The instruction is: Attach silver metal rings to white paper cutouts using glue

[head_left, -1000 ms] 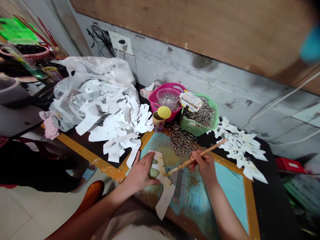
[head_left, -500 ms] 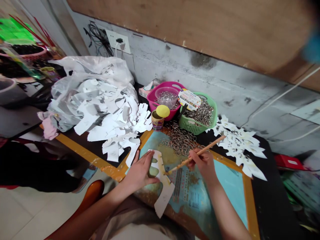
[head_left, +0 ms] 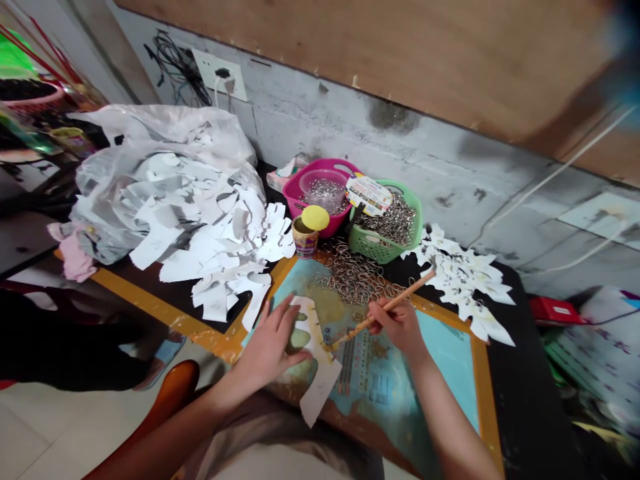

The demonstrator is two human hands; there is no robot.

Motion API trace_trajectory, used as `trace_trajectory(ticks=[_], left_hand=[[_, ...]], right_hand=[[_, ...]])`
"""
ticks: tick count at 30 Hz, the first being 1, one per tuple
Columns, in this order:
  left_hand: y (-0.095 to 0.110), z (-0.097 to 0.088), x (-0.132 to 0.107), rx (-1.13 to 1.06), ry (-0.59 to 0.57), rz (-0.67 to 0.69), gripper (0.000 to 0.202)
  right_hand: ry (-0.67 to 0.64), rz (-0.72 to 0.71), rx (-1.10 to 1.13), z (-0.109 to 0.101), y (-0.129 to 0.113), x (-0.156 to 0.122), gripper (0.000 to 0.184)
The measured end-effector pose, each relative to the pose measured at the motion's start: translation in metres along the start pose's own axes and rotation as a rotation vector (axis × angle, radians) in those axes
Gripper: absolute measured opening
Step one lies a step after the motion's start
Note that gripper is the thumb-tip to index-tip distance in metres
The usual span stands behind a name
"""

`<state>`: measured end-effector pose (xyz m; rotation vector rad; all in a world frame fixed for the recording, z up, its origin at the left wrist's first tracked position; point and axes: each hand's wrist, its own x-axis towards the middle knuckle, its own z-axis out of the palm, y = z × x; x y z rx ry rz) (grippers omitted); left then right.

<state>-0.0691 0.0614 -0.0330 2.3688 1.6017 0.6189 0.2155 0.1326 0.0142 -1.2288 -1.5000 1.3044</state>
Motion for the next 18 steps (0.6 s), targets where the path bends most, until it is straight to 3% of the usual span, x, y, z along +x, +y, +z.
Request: trace_trajectory(ticks=[3, 9, 14, 18], left_hand=[[0.018, 0.004, -0.018, -0.047, 0.020, 0.054, 0.055], [0.039, 0.027, -0.041, -0.025, -0.049, 0.009, 0.089], [0.039, 0.028, -0.044, -0.012, -0.024, 0.015, 0.077], [0.039, 0.026, -0.045, -0.054, -0.081, 0.038, 0.075]], right_hand=[[-0.020, -0.016, -0.002, -0.001, -0.001, -0.003, 0.041], [-0.051, -0.063, 0.003, -0.008, -0.002, -0.007, 0.041], [-0.029, -0.096, 0.008, -0.007, -0.002, -0.012, 0.040], [-0.045, -0.101, -0.007, -0.006, -0.002, -0.020, 0.041]])
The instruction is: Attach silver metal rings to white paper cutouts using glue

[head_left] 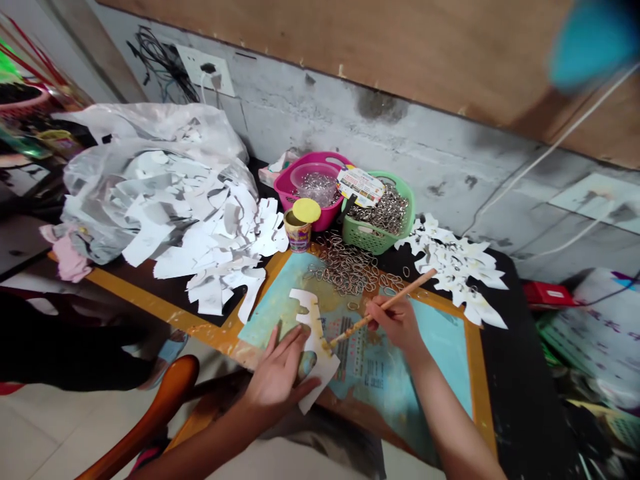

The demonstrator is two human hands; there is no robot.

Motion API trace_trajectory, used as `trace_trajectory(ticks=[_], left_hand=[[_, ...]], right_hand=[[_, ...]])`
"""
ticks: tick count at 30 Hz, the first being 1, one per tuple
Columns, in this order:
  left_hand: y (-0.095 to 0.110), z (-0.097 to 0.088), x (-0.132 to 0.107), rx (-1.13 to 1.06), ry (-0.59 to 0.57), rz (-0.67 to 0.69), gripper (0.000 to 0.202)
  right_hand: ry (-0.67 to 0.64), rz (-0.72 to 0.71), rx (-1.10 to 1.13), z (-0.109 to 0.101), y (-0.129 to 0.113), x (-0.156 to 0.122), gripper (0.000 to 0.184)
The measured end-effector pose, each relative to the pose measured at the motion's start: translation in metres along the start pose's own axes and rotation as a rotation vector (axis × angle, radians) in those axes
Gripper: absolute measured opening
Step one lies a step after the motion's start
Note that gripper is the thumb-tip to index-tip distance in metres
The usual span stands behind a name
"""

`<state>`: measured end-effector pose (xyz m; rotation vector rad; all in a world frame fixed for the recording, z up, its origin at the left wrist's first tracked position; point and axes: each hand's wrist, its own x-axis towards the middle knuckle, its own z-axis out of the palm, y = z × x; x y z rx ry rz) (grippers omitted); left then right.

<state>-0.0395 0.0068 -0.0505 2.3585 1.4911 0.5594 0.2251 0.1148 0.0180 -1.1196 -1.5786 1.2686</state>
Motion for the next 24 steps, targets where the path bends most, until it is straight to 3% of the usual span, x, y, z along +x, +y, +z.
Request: trace_trajectory(ticks=[5, 8, 12, 17, 24], left_hand=[[-0.001, -0.005, 0.005, 0.025, -0.055, -0.010, 0.073], [-0.001, -0.008, 0.006, 0.064, -0.060, 0.044, 0.062], [-0.001, -0.006, 0.001, 0.132, -0.005, 0.117, 0.048], [0.003, -0.002, -0.001, 0.144, 0.075, 0.124, 0.040], [0.009, -0.006, 0.001, 0.133, 0.164, 0.141, 0.042]], right_hand=[[-0.048, 0.000, -0.020, -0.003, 0.000, -0.013, 0.038], [-0.099, -0.071, -0.085, -0.003, -0.004, -0.021, 0.035], [-0.189, -0.186, -0.193, -0.002, -0.018, -0.033, 0.026], [-0.326, -0.202, -0.282, -0.009, -0.027, -0.049, 0.023], [-0.090, -0.188, -0.047, -0.021, -0.002, -0.059, 0.028]])
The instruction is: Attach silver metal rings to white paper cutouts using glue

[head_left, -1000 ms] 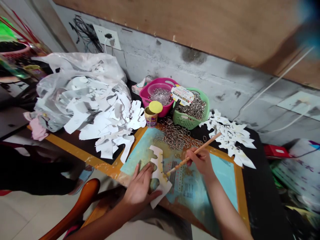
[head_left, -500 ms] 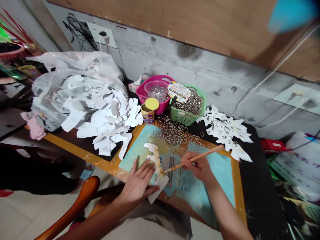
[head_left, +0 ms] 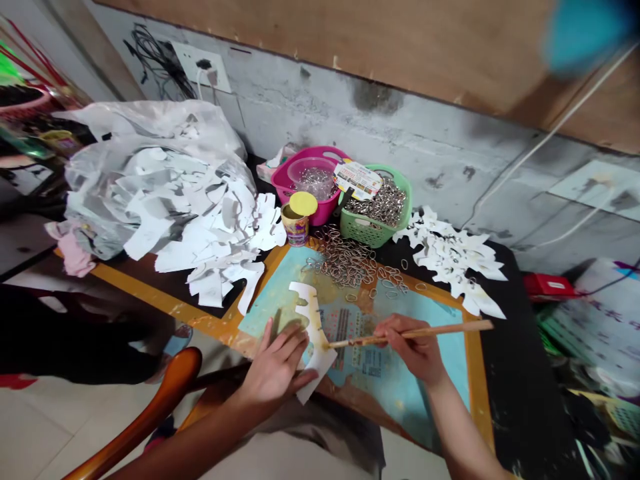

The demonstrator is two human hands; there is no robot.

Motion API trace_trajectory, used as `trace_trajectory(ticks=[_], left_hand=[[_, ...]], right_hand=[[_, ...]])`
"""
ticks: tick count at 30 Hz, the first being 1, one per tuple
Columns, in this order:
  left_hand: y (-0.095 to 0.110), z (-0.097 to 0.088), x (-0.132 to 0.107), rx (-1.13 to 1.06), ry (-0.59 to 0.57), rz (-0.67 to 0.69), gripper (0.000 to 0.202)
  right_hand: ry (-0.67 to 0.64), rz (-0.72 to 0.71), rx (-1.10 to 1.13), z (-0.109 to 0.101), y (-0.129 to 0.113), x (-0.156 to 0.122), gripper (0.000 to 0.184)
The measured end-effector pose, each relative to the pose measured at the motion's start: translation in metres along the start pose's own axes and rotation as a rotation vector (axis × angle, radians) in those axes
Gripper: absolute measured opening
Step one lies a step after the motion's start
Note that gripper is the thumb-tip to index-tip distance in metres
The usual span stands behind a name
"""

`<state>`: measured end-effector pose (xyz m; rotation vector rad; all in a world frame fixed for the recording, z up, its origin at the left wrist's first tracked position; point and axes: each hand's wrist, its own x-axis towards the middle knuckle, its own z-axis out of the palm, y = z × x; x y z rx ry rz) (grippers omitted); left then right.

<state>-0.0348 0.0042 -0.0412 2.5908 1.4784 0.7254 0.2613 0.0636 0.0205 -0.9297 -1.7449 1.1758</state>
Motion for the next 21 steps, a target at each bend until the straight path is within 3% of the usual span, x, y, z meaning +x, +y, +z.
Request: trace_trajectory(ticks=[3, 7, 11, 14, 16, 21], left_hand=[[0.001, -0.001, 0.000, 0.024, 0.010, 0.016, 0.041], [0.001, -0.001, -0.001, 0.027, 0.018, 0.017, 0.040], [0.001, 0.001, -0.002, 0.014, 0.031, 0.002, 0.040], [0.002, 0.002, -0.003, -0.013, 0.033, -0.021, 0.042], [0.002, 0.001, -0.003, -0.039, 0.030, -0.032, 0.043], [0.002, 0.001, -0.004, -0.075, 0.026, -0.049, 0.047]], right_hand=[[-0.071, 0.093, 0.010, 0.002, 0.005, -0.003, 0.028], [0.075, 0.136, 0.070, 0.002, 0.005, -0.005, 0.034], [0.057, 0.176, -0.027, -0.012, 0.003, -0.006, 0.033], [0.259, 0.167, -0.098, -0.027, 0.000, -0.005, 0.035], [0.307, 0.145, -0.086, -0.028, -0.004, 0.000, 0.035], [-0.006, 0.172, -0.063, -0.003, -0.014, 0.014, 0.033]])
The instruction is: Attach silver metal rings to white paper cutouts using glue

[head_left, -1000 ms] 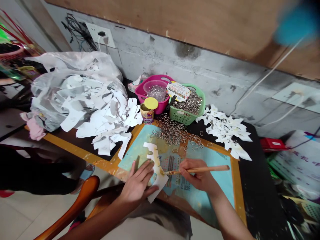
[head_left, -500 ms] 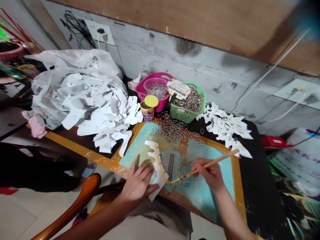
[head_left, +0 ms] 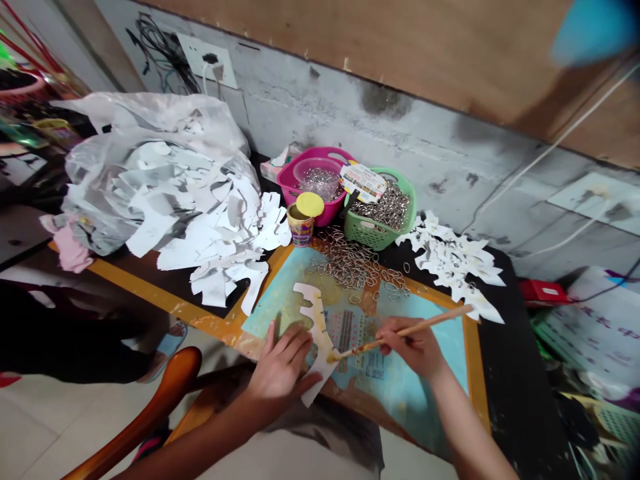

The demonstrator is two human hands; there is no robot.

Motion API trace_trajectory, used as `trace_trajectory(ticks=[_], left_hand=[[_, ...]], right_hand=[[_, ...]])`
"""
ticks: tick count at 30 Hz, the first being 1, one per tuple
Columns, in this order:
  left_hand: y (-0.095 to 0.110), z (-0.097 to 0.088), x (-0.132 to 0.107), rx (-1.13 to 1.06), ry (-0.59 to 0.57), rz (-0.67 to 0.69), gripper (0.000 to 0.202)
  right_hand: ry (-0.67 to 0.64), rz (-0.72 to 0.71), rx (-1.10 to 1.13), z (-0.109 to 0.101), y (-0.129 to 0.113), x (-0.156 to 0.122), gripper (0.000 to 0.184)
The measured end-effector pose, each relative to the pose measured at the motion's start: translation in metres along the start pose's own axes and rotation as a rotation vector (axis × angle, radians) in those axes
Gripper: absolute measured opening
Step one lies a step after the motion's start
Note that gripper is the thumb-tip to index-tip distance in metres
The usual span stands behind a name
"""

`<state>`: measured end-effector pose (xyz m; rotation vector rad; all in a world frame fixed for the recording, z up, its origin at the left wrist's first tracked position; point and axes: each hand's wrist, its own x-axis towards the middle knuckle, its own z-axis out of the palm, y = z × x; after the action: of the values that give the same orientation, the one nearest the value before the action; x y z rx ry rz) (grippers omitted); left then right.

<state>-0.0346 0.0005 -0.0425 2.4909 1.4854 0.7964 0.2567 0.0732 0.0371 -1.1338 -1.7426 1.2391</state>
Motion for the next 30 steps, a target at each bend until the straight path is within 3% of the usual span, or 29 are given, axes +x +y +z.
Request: trace_trajectory(ticks=[3, 7, 9, 11, 16, 20, 22, 25, 28, 30], left_hand=[[-0.001, 0.002, -0.001, 0.005, 0.011, 0.013, 0.047], [-0.002, 0.008, -0.004, 0.003, 0.059, 0.026, 0.046], [-0.002, 0.012, -0.006, -0.013, 0.081, 0.022, 0.045], [-0.003, 0.014, -0.007, -0.031, 0.074, 0.034, 0.046], [-0.005, 0.018, -0.008, -0.088, 0.055, 0.023, 0.050], [-0.006, 0.022, -0.009, -0.130, 0.130, 0.031, 0.049], [-0.008, 0.024, -0.010, -0.131, 0.150, 0.055, 0.046], [-0.011, 0.028, -0.011, -0.143, 0.175, 0.062, 0.043], [-0.016, 0.026, -0.010, -0.151, 0.214, 0.085, 0.044], [-0.019, 0.019, -0.006, -0.140, 0.167, 0.106, 0.046]], right_hand=[[0.112, -0.014, -0.120, -0.004, -0.002, 0.001, 0.036], [0.509, -0.145, -0.148, -0.032, -0.009, 0.005, 0.028], [0.653, -0.233, -0.107, -0.038, -0.021, 0.017, 0.023], [0.687, -0.315, -0.072, -0.034, -0.037, 0.040, 0.019], [0.456, -0.458, -0.074, 0.005, -0.084, 0.122, 0.015], [0.237, -0.662, -0.367, 0.041, -0.108, 0.183, 0.019], [0.145, -0.742, -0.542, 0.057, -0.110, 0.207, 0.024], [0.048, -0.737, -0.729, 0.077, -0.104, 0.232, 0.030], [0.032, -0.700, -0.769, 0.086, -0.095, 0.242, 0.030], [0.066, -0.697, -0.745, 0.083, -0.091, 0.239, 0.032]])
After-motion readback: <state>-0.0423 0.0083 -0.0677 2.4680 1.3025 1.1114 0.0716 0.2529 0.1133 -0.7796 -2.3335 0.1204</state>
